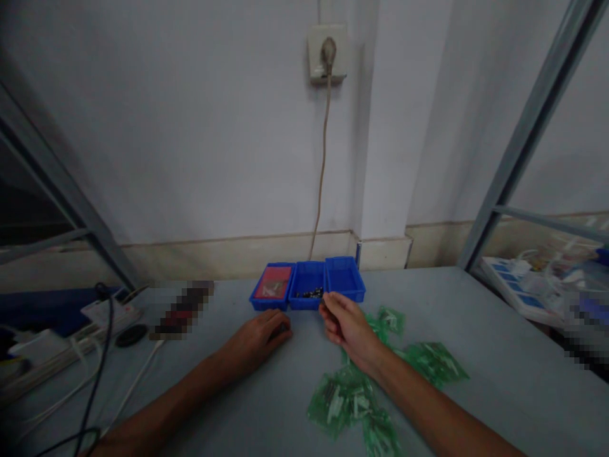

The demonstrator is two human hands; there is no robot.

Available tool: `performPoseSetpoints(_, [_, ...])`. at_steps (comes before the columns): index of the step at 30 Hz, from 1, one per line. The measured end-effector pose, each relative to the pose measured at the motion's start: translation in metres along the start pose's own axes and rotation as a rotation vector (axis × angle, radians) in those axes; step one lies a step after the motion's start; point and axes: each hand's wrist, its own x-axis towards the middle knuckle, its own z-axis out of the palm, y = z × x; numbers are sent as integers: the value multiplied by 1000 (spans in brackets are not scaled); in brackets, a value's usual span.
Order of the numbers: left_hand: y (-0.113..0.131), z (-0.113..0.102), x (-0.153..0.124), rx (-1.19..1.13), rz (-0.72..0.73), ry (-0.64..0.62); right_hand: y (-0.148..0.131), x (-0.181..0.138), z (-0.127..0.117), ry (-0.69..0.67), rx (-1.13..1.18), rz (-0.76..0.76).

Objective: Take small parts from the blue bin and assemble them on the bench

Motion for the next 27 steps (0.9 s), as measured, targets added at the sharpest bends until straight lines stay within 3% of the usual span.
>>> performPoseSetpoints(5, [4,-4,1,-19,-12,-24,7,0,-4,23,-470,-299])
performPoseSetpoints(8, [6,-5,1,-14,4,-22,7,0,-5,42,-594,-368])
performPoseSetpoints(16, [5,-4,0,-7,12,-19,1,-1,0,18,-278,-146])
performPoseSetpoints(27, [2,-1,-4,-44,-19,20,8,0,2,100,-100,-23])
